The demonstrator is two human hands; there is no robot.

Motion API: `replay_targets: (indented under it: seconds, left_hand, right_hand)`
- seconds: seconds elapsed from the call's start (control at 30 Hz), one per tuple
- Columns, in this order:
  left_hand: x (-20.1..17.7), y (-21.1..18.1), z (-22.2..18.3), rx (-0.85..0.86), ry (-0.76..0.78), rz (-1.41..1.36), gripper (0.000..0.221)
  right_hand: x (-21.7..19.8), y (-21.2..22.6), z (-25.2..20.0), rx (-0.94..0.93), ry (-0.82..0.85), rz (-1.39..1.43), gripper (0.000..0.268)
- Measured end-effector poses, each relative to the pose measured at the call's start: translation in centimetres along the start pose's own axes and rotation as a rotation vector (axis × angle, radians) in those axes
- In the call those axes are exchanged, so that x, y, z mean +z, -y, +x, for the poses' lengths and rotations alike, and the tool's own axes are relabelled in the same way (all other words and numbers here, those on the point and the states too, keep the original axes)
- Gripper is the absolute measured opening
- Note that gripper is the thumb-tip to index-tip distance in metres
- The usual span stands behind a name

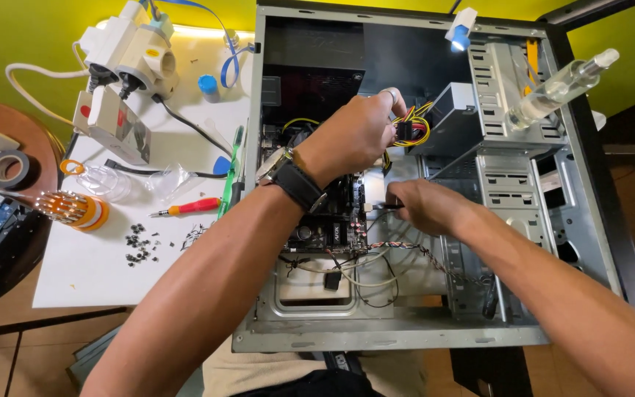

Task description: Connecting internal power and data cables to a motherboard inside a computer case.

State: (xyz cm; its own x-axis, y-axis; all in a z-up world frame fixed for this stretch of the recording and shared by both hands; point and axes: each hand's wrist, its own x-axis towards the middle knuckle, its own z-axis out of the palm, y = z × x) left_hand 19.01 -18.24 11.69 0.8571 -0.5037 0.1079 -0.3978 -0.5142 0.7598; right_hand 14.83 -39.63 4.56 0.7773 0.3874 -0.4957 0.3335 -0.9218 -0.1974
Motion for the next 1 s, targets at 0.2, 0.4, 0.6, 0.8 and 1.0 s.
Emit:
replay_targets:
  seconds: [0.2,0.4,0.6,0.8,1.0]
  left_hand:
    - [0.3,0.6,0.3,-0.002,0.014,-0.008,0.022]
    - [0.4,1.4,0.9,-0.003,0.045,-0.009,0.022]
    - [-0.4,-0.4,-0.7,-0.048,0.144,-0.003,0.015]
    - [0.6,-0.2,-0.9,-0.072,0.074,0.136,0.019]
    - [1.8,2.0,0.5,-0.105,0.001,0.333,0.029]
  right_hand:
    - [-3.0,0.9,-0.7,-0.032,-0.011,0.123,0.032]
    - [-4.3,2.6,-2.1,-0.009,0.048,0.064,0.022]
    - [-5.9,2.7,-2.1,-0.039,-0.056,0.165,0.025]
    - [-5.5,2.9,-3.0,-0.127,-0.147,0.155,0.02]
    - [-6.5,5.4,-5.1,-0.243,-0.264,0.164,0.018]
